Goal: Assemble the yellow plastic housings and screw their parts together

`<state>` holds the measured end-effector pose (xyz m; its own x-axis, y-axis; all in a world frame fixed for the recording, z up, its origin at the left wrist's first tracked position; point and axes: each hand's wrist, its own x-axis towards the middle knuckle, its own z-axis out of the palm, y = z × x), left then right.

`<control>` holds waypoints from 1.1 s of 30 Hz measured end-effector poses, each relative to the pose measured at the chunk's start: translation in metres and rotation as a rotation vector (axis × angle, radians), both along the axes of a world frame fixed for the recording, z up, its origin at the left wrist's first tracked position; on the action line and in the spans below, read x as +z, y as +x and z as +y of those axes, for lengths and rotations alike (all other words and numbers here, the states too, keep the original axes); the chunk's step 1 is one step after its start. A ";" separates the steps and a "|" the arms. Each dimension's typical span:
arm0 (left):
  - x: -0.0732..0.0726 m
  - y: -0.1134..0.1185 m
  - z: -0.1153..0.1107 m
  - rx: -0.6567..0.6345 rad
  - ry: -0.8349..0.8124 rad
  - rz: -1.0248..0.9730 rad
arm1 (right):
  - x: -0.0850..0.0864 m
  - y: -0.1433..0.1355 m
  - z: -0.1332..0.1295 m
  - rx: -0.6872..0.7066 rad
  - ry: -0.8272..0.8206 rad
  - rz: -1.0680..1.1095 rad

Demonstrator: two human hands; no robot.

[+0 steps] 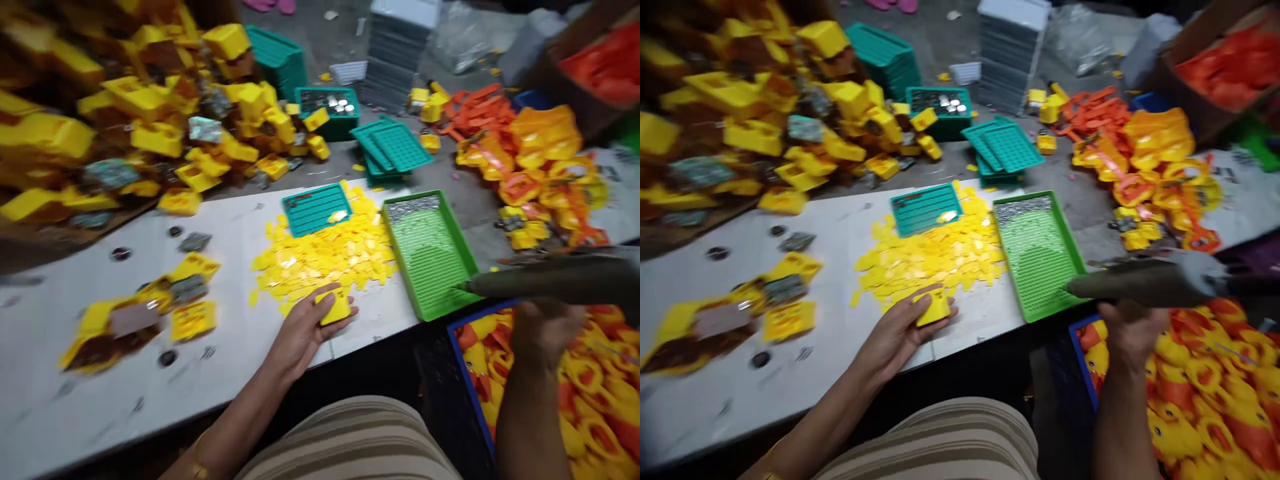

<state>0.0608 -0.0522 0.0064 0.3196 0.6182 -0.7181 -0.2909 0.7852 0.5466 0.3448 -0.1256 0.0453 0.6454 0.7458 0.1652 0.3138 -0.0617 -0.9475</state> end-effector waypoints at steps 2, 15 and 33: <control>0.001 0.006 0.001 -0.054 -0.021 0.002 | 0.003 0.022 0.001 0.100 0.000 -0.037; 0.006 0.048 -0.002 -0.313 -0.074 0.085 | -0.010 0.024 0.084 0.072 0.565 0.130; 0.003 0.054 0.002 -0.320 -0.095 0.108 | -0.020 0.029 0.102 -0.049 0.567 0.089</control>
